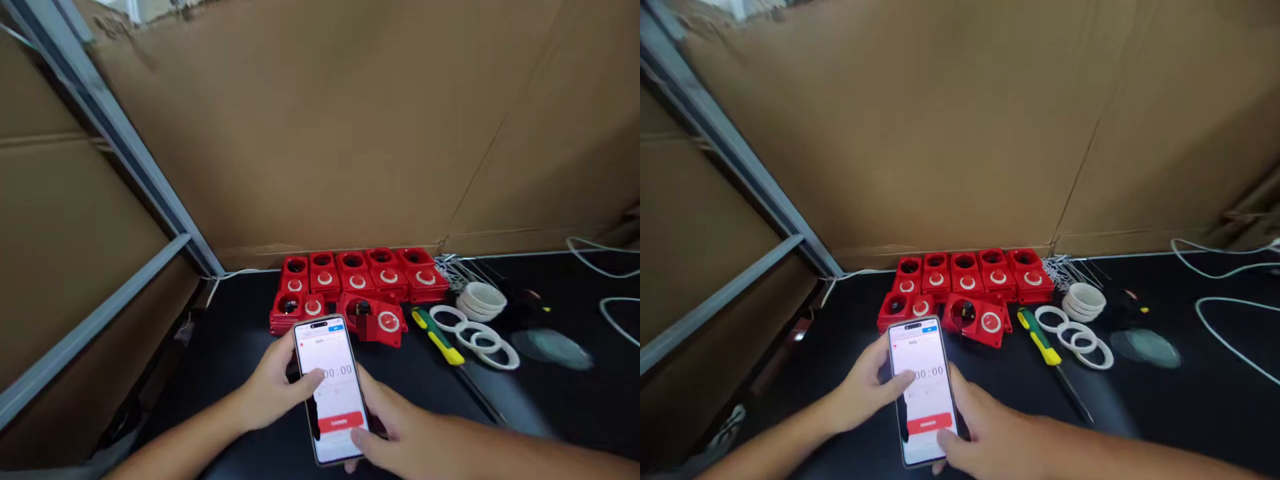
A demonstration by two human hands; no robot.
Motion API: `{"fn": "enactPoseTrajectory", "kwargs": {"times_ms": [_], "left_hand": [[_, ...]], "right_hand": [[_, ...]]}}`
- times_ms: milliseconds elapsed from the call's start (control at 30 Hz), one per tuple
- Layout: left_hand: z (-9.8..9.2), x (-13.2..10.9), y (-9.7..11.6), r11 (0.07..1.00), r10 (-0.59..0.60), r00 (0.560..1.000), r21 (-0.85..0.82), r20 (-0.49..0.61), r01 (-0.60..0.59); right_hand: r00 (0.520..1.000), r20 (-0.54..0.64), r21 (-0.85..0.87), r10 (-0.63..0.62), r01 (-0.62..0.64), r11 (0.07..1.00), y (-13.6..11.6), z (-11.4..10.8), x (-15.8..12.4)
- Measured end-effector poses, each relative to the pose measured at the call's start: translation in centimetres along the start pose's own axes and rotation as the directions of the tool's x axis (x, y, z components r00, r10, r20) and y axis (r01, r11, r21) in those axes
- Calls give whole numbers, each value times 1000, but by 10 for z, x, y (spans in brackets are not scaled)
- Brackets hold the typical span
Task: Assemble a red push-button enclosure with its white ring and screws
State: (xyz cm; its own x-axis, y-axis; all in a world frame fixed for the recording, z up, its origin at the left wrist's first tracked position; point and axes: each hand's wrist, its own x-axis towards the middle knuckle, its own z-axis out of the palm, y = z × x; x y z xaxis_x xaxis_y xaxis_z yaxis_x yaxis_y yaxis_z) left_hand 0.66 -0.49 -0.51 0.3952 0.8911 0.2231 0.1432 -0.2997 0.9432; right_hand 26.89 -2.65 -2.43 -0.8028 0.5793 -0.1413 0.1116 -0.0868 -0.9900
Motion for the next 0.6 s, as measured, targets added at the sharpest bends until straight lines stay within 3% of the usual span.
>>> {"fn": "enactPoseTrajectory", "kwargs": {"times_ms": [67,133,200,300,433,500,600], "left_hand": [[2,-1,-1,996,-17,991,-84,-129,6],[-8,3,0,991,-22,953,-136,-301,-20],[-29,13,0,986,-4,859,-144,-512,-81],[-72,38,-5,981,53,746,-103,-664,-162],[-125,68,-27,981,110,590,-8,-800,-194],[-141,76,-40,987,110,562,20,-820,-162],[-155,80,-58,994,87,563,34,-822,-103]], "right_hand": [[1000,27,7,-8,8,1000,3,1,1],[996,76,1,-38,38,999,10,0,4],[990,80,-23,-119,121,992,20,-1,7],[982,89,-31,-169,172,985,32,-2,10],[986,65,-62,-156,160,985,40,-1,14],[987,52,-74,-151,155,985,42,-1,16],[985,54,-98,-167,171,980,44,-1,20]]}}
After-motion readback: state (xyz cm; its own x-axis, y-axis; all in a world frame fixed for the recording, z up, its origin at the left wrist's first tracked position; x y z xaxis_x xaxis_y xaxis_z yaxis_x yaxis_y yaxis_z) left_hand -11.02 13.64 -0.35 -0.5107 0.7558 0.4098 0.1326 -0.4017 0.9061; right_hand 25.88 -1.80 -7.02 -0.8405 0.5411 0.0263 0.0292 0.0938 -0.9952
